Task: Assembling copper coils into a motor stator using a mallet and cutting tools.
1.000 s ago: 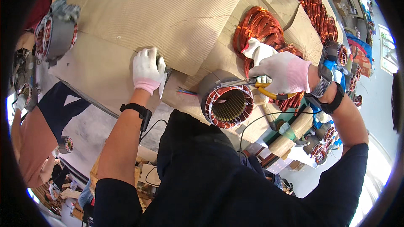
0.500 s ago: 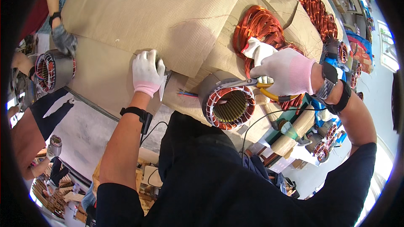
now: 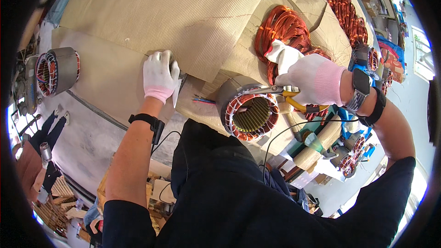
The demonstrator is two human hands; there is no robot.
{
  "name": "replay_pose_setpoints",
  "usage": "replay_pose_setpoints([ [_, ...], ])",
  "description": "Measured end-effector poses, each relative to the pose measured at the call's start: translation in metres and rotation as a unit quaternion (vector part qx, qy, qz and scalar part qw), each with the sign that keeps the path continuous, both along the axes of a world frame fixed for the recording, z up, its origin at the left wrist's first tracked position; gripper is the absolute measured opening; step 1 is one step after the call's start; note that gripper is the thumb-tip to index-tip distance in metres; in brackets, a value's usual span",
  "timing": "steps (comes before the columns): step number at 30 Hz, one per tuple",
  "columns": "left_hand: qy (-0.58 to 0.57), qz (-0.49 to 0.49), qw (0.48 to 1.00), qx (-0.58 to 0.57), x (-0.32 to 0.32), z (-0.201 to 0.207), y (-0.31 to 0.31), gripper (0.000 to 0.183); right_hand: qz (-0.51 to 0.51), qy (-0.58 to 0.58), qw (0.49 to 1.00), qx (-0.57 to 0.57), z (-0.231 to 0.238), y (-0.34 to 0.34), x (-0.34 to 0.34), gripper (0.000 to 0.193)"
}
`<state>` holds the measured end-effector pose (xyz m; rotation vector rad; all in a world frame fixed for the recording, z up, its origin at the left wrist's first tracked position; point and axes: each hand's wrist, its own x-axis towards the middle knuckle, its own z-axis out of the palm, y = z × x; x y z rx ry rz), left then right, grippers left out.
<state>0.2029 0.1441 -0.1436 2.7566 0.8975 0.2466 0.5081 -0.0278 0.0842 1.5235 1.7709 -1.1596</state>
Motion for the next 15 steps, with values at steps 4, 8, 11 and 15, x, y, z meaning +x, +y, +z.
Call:
replay_pose_setpoints([
  [4,-0.003,-0.002,1.000,-0.004,-0.003,-0.001,0.001,0.028,-0.027,0.028,0.999,-0.013,-0.007,-0.006,0.005,0.029],
  [8,-0.017,-0.002,1.000,-0.001,0.000,-0.003,0.001,0.030,-0.074,0.027,0.997,0.007,-0.013,-0.026,0.006,0.032],
  [11,-0.007,0.000,1.000,0.020,-0.004,-0.003,0.001,0.031,-0.117,0.036,0.992,0.034,-0.018,-0.042,0.002,0.034],
  [15,0.030,-0.002,0.999,0.039,-0.001,-0.005,-0.005,0.031,-0.116,0.027,0.990,0.079,-0.013,-0.048,0.005,0.036],
])
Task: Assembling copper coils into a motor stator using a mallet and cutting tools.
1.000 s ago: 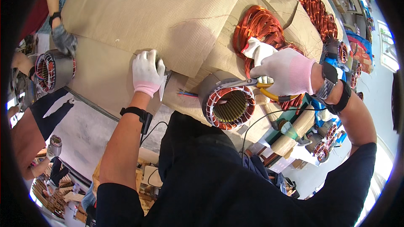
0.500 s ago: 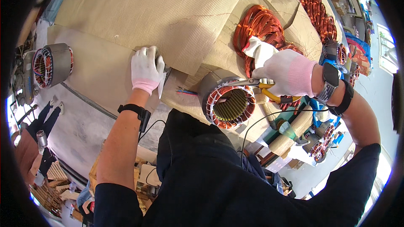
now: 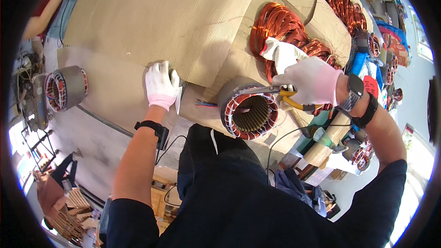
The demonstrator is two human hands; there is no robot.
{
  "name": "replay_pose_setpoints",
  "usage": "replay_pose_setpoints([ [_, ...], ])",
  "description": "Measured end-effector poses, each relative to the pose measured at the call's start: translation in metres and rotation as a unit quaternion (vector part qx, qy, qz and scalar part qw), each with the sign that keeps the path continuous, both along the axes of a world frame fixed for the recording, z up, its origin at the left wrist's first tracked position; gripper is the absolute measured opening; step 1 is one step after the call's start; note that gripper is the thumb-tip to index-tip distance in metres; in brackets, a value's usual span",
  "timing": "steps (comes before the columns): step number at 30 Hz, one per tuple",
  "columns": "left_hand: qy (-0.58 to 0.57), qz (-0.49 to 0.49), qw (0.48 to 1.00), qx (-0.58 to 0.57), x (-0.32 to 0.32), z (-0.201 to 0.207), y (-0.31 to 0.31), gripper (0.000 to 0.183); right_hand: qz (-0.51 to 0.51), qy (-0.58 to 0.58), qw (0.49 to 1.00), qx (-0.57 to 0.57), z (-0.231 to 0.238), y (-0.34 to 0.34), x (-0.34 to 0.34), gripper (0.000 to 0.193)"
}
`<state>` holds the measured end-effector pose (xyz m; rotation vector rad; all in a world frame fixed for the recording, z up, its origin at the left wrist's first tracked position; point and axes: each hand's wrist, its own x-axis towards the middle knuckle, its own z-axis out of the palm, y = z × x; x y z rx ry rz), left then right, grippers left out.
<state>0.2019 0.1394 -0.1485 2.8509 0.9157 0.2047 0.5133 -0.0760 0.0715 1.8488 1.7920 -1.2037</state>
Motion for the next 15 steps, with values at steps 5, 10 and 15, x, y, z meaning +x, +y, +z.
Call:
replay_pose_setpoints([
  [5,-0.032,-0.007,0.999,0.016,0.001,-0.002,0.000,0.031,0.059,-0.032,0.996,-0.051,0.015,0.032,0.004,0.042],
  [10,-0.022,0.012,0.999,-0.048,-0.002,0.003,0.005,0.033,0.086,-0.023,0.994,-0.061,0.020,0.044,0.002,0.039],
  [15,-0.023,0.009,0.997,-0.071,0.000,0.007,0.003,0.032,0.076,-0.012,0.993,-0.092,0.018,0.044,-0.002,0.038],
])
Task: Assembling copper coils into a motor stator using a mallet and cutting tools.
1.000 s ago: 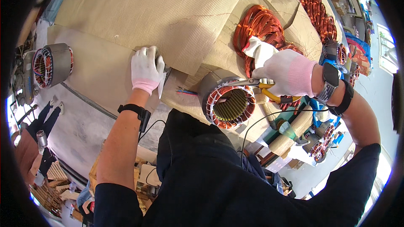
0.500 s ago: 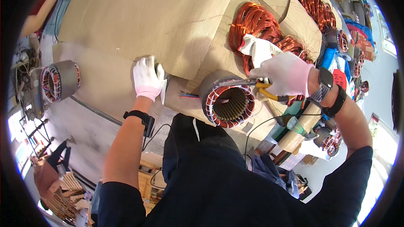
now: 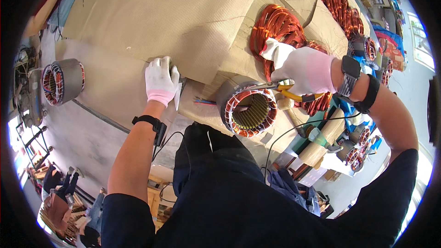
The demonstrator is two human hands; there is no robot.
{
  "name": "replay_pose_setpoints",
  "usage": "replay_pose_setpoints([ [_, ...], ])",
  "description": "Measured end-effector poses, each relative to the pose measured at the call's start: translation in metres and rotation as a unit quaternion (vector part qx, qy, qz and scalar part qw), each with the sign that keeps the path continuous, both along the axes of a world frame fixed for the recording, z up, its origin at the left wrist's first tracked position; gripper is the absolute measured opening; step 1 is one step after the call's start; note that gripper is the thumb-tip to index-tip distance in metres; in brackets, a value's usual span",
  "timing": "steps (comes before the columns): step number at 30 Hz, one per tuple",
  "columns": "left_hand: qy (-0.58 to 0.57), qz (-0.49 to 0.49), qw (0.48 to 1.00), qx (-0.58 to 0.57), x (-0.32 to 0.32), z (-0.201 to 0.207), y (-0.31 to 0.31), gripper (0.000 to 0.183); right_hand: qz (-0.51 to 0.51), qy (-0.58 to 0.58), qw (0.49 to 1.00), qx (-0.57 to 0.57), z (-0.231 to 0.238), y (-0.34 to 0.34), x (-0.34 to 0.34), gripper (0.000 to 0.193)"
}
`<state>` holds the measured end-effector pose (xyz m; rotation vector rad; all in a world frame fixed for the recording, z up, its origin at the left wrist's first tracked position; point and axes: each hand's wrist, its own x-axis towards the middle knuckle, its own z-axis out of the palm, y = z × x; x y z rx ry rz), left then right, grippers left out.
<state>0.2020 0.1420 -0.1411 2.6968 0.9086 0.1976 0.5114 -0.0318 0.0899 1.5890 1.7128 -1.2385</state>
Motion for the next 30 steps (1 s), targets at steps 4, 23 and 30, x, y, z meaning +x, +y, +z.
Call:
replay_pose_setpoints([
  [4,0.005,-0.002,1.000,-0.017,-0.003,0.000,0.002,0.032,-0.021,-0.001,1.000,0.009,-0.009,-0.011,-0.004,0.035],
  [23,-0.027,-0.041,0.994,0.096,0.001,-0.015,-0.002,0.033,-0.570,-0.089,0.727,0.371,-0.064,-0.232,-0.145,0.040],
  [30,-0.026,-0.039,0.996,0.083,-0.001,-0.013,-0.002,0.031,-0.593,-0.092,0.725,0.339,-0.091,-0.234,-0.172,0.044],
])
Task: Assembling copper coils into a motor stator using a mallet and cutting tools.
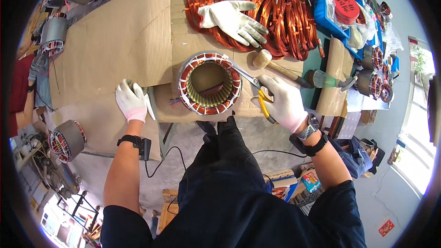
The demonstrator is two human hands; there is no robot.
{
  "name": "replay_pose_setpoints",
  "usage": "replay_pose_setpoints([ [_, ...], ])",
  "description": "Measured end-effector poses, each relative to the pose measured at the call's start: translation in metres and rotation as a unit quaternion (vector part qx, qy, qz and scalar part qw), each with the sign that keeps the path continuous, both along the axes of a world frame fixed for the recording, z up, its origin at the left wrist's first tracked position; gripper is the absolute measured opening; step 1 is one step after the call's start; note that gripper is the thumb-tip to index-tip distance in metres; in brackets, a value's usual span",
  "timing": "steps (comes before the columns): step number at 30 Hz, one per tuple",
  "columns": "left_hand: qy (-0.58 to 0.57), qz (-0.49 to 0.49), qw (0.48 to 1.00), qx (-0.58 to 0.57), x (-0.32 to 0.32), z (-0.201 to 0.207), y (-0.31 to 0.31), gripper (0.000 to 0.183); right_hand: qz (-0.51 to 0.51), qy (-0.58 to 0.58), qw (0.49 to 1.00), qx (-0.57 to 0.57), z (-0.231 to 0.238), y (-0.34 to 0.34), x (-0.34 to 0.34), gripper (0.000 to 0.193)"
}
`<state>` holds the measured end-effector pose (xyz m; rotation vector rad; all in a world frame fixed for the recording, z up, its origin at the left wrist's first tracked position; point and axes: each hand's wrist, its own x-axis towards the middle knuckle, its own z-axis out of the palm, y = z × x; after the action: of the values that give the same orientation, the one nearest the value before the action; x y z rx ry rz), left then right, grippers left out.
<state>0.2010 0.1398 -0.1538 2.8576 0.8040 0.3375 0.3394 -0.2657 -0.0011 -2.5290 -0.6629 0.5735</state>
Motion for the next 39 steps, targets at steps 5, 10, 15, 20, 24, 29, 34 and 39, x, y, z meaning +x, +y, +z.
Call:
replay_pose_setpoints([
  [5,-0.022,-0.007,1.000,0.007,0.000,-0.004,0.001,0.028,0.023,-0.030,0.999,0.036,-0.015,-0.002,0.002,0.036],
  [10,-0.025,-0.009,1.000,0.002,0.000,-0.003,0.000,0.027,0.052,-0.057,0.997,0.025,-0.022,-0.005,0.010,0.045],
  [15,-0.044,-0.011,0.999,0.006,0.001,-0.004,0.001,0.027,0.088,-0.066,0.994,0.012,-0.014,-0.007,0.026,0.047],
  [20,0.002,0.001,1.000,-0.001,-0.003,-0.002,0.001,0.031,0.142,-0.073,0.986,0.041,-0.021,-0.005,0.044,0.044],
  [24,0.001,0.000,1.000,-0.010,0.000,-0.005,0.000,0.031,0.131,-0.044,0.988,0.072,-0.024,-0.015,0.045,0.042],
  [29,0.000,0.018,0.999,-0.030,-0.003,-0.006,0.002,0.030,-0.036,0.004,0.997,0.075,-0.027,-0.021,-0.008,0.034],
  [34,-0.020,0.013,0.999,-0.023,0.005,-0.007,-0.004,0.029,-0.184,0.148,0.967,0.093,0.018,-0.002,-0.059,0.054],
  [39,0.013,0.020,0.999,-0.024,-0.002,-0.009,0.003,0.034,-0.240,0.248,0.933,0.103,0.058,0.020,-0.056,0.050],
])
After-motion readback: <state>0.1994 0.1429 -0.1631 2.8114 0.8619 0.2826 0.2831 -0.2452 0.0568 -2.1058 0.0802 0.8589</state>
